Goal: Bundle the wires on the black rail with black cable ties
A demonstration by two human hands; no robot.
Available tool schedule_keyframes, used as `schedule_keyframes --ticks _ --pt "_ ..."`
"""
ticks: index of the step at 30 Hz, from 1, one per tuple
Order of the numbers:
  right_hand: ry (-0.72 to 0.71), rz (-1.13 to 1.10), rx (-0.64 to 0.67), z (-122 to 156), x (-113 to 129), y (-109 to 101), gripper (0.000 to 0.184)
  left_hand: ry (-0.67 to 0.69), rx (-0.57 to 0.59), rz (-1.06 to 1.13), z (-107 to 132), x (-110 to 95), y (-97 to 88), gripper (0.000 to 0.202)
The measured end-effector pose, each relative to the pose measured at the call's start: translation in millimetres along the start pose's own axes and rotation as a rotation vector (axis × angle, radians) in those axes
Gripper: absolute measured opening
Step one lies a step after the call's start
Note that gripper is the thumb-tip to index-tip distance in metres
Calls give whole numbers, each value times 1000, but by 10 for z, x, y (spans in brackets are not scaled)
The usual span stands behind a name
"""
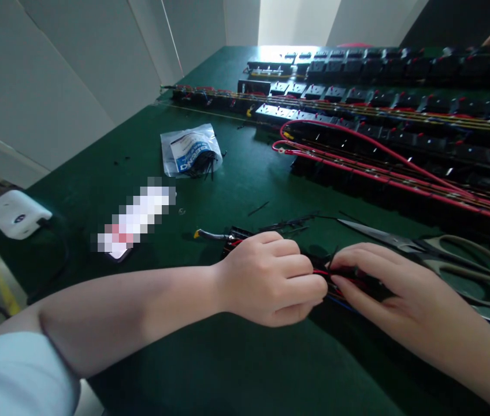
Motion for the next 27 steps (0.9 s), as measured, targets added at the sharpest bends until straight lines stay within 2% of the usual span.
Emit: schedule_keyframes --ticks 7,17,21,24,27 --pt "-5 -3 4 -9 39 -17 13 -42 82 40 -9 9 15 18" --pt "-22 -1 -6 -4 43 -30 11 -37 88 44 -7 17 13 16" --pt "-13 -10 -6 1 32 -26 12 -73 34 74 6 18 5 12" --pt "0 -32 -2 -1 43 -24 14 -176 -67 139 36 48 -25 21" --pt "15 -22 -6 2 70 -34 14 -254 -82 186 56 67 -32 29"
Point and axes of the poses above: each hand's wrist, its own z-axis away from the middle knuckle, its own y-axis out of the palm, x = y × z, the point moved 4 cm from there along -z, towards the middle knuckle, and after that the axes turned 11 degrees about x, right-handed, at the moved point
